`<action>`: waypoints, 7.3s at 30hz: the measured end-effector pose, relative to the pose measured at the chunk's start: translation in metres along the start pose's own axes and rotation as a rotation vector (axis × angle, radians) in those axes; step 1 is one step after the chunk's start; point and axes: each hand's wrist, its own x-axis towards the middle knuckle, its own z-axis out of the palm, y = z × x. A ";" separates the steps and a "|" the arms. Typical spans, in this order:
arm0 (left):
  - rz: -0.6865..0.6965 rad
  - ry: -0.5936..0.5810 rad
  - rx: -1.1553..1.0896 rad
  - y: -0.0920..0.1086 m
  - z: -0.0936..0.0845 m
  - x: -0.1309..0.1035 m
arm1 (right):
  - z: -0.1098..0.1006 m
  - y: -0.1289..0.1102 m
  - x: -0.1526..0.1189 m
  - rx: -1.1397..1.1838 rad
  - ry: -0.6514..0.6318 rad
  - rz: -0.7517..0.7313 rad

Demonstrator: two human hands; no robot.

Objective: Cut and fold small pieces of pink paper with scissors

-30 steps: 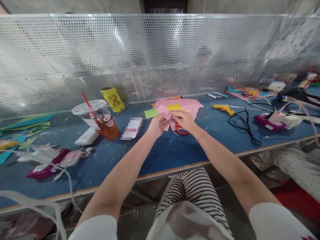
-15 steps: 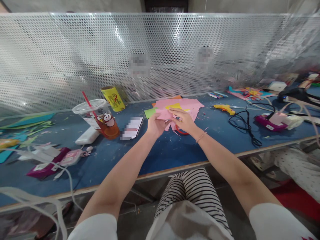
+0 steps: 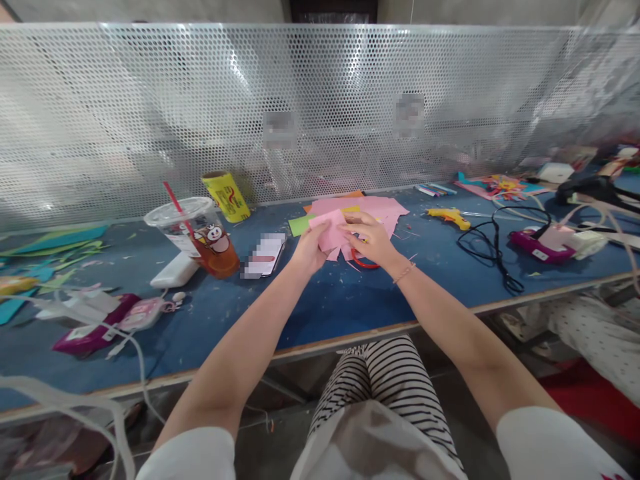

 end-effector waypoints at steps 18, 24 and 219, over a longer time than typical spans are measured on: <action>-0.082 0.010 0.070 -0.003 -0.005 0.004 | 0.007 0.006 0.001 0.297 -0.031 0.332; -0.118 0.070 0.124 -0.002 -0.005 0.003 | 0.009 0.010 0.000 0.323 -0.033 0.343; 0.937 0.042 1.279 0.003 -0.003 -0.007 | 0.012 -0.004 0.001 0.537 -0.040 0.381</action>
